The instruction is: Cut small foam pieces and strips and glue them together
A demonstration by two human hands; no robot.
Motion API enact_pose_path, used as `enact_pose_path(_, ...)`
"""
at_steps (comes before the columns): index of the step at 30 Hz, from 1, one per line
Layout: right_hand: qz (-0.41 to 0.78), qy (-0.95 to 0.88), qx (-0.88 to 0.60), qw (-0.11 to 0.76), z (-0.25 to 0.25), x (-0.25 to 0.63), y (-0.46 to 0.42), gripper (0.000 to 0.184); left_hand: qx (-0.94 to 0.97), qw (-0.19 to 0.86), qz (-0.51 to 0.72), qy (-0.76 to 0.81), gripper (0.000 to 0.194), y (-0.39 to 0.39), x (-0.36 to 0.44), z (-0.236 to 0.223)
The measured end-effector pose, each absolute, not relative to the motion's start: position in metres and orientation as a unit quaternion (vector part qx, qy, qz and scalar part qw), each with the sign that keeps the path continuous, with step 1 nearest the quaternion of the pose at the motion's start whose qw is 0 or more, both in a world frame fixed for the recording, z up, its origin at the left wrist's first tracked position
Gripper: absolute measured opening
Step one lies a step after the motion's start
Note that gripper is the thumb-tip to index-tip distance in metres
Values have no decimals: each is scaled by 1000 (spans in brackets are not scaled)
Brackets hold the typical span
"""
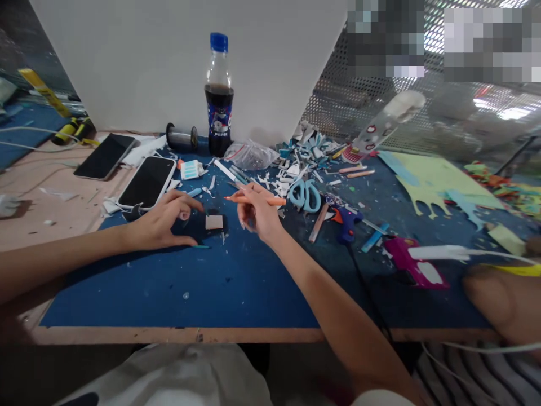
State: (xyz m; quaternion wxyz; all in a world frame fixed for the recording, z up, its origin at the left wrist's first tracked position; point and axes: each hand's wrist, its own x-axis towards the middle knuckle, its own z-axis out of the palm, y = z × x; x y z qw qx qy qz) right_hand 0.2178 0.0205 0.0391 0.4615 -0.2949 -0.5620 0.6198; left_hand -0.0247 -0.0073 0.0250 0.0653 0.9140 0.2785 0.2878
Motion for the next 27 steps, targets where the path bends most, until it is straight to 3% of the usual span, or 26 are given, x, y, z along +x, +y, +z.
enact_pose_path(14, 550, -659, -339, 385, 28, 192, 2, 26, 894, 228, 223, 317, 38, -1, -31, 31)
enact_pose_path(27, 527, -687, -331, 375, 26, 191, 3, 29, 897, 198, 235, 317, 51, 0, -31, 28)
